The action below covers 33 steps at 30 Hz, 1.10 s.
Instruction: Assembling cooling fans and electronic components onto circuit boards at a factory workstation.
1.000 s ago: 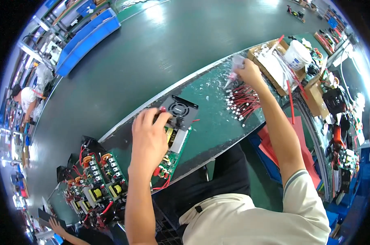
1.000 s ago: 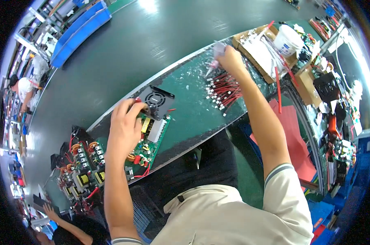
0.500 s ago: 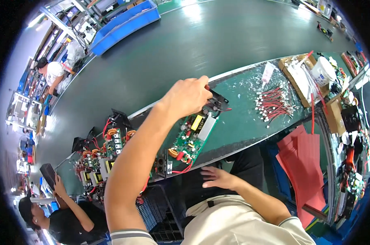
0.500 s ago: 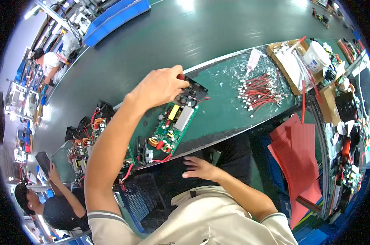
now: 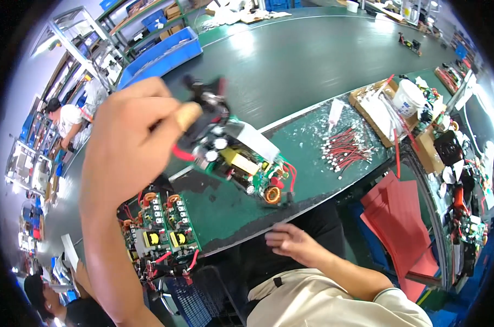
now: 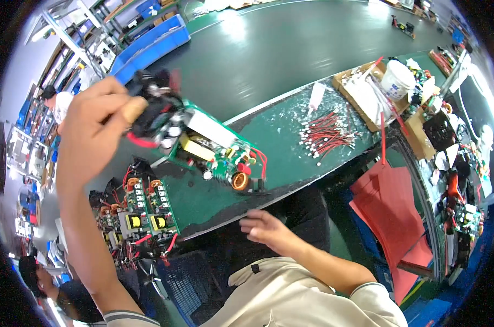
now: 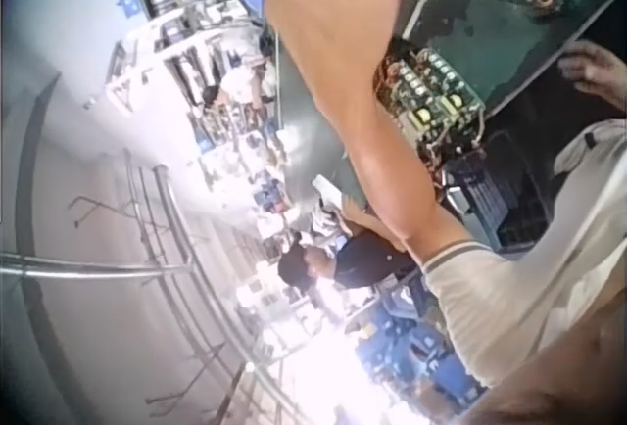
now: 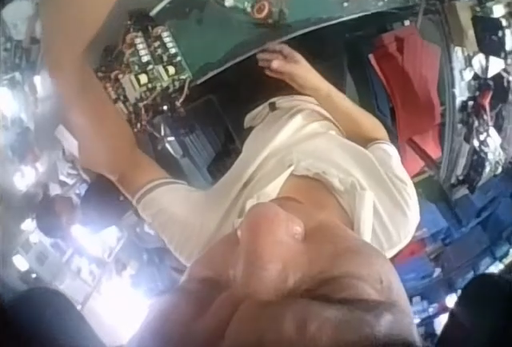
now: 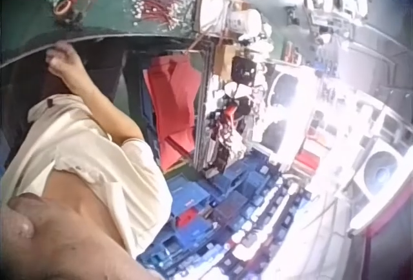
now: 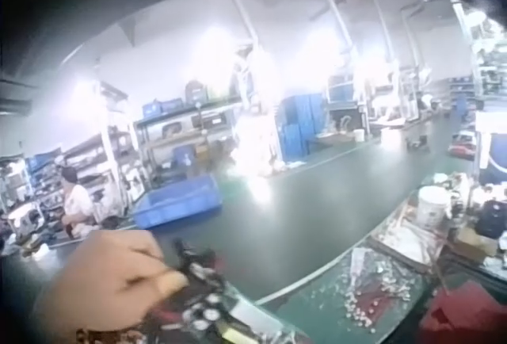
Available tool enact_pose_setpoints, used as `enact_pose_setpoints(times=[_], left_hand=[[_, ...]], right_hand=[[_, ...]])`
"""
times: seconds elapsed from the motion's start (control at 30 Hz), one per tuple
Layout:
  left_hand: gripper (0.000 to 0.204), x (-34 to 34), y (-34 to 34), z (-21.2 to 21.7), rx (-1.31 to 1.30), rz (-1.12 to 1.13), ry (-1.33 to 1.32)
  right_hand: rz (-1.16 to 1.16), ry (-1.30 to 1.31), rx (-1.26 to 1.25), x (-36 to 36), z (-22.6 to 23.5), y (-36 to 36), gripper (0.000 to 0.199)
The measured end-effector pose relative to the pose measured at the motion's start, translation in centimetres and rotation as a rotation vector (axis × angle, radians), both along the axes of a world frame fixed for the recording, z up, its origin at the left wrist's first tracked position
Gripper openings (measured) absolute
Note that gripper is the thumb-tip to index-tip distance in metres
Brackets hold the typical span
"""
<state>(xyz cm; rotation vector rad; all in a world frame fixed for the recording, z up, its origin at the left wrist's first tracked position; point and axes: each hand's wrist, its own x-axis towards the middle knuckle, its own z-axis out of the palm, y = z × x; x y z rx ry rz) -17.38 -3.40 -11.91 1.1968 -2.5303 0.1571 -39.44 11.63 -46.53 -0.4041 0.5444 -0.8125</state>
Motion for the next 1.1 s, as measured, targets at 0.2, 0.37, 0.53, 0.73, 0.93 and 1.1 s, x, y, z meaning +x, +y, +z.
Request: enact_pose_setpoints(times=[0.2,0.37,0.53,0.73,0.93,1.1], left_hand=[[0.031,3.8,1.4,-3.0,0.162,0.318,0.411],[0.039,6.4,3.8,-13.0,0.302,0.518,0.653],[0.037,7.5,3.3,-21.6,0.387,0.739,0.834],[0.037,8.1,2.7,-24.4,0.241,0.793,0.505],[0.026,8.2,3.7,-23.6,0.379,0.807,0.293],[0.031,6.1,5.0,-10.0,0.187,0.606,0.78]], right_hand=[[-0.325,-0.408,0.004,-3.8,2.4,-7.0,0.036],[-0.552,0.298,-0.088,-6.5,3.0,-13.3,0.019],[-0.596,1.073,-0.483,-7.1,2.1,-16.2,0.023],[-0.585,1.45,-0.931,-5.5,5.1,-16.4,0.022],[-0.659,1.495,-1.068,-5.7,4.4,-15.0,0.028],[-0.596,1.331,-0.864,-6.6,1.9,-14.9,0.027]])
